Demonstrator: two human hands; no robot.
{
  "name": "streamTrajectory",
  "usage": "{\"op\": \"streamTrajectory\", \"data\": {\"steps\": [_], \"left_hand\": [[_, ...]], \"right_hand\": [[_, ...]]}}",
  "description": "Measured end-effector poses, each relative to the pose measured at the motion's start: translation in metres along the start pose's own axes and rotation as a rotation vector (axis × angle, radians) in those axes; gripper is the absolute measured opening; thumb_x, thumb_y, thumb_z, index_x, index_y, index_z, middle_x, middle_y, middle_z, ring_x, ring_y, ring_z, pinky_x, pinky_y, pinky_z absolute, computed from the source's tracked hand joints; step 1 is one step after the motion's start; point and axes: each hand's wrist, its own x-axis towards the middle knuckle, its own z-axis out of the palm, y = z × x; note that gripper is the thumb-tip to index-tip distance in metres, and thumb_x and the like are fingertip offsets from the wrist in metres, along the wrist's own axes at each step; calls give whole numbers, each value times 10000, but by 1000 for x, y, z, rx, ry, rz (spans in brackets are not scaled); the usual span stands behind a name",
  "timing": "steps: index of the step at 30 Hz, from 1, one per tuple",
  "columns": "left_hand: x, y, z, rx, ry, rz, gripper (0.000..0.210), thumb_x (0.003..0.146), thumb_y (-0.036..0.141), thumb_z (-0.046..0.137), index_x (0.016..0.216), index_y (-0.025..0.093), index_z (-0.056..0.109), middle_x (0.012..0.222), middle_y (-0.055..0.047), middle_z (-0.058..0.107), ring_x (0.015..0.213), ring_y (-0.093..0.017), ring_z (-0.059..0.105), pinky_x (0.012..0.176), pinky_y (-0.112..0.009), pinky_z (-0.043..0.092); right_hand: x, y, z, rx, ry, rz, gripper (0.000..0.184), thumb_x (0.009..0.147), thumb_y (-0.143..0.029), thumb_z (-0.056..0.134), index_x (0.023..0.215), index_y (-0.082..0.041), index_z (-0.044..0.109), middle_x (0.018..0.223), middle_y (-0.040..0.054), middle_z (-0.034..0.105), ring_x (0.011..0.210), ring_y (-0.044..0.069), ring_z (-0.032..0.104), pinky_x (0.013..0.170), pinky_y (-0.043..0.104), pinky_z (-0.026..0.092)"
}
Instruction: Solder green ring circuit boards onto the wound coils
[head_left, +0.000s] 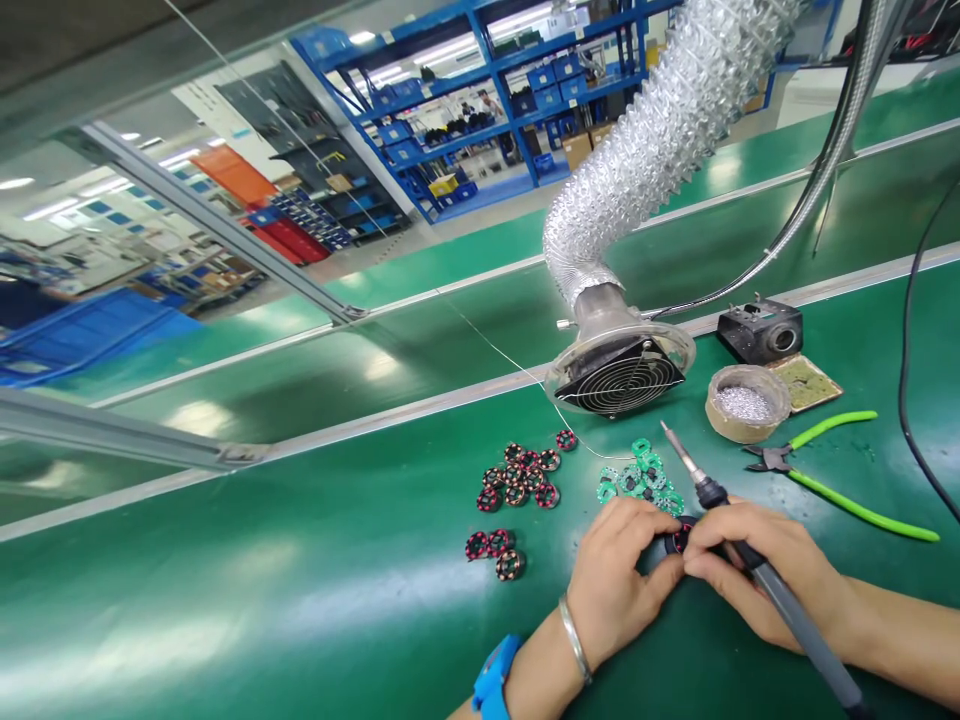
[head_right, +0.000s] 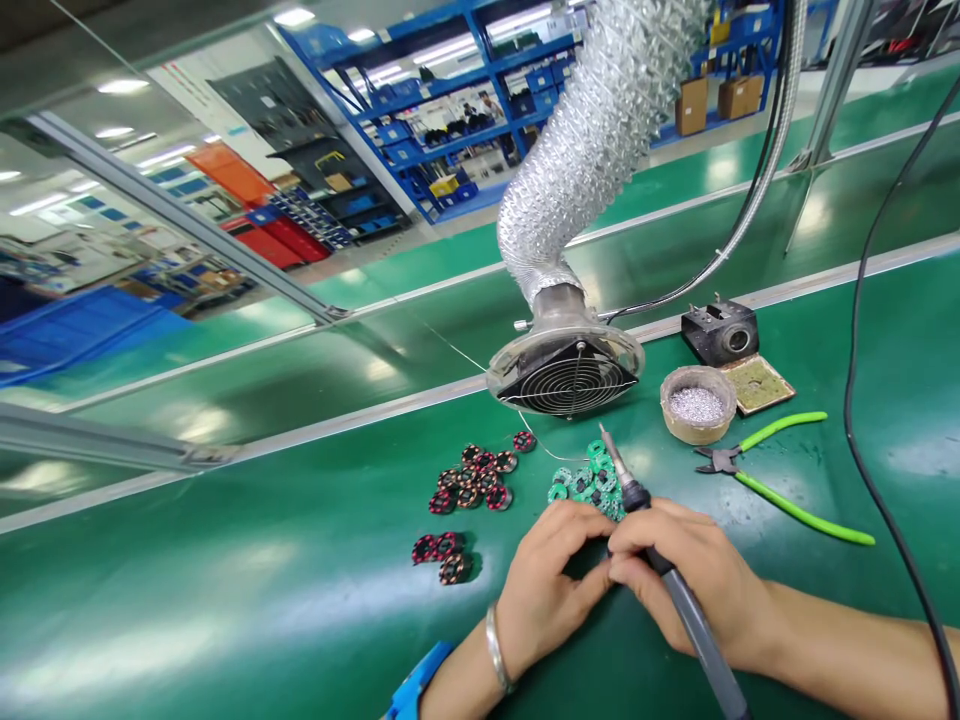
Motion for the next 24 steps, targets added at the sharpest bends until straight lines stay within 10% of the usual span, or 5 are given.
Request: {"op": "streamTrajectory", "data": {"steps": [11,24], "left_hand": [[13,-1,-7,-52,-167,99,202,902,299,602,1081,211,632,993,-63,725,869,-205,639,788,-351,464],[12,-2,-29,27,-48,331,174,885,84,539,879,223,643,797,-9,710,731,-138,614,715,-271,488]], "right_hand": [[-4,16,-13,-75,15,78,228,857,-103,540,1039,-233,502,809,-4,623,652,126,560,585,239,488],[0,15,-10,-31,-245,41,417,740,-47,511,1127,-191,453,935,55,598,794,182,538,693,303,499]]}}
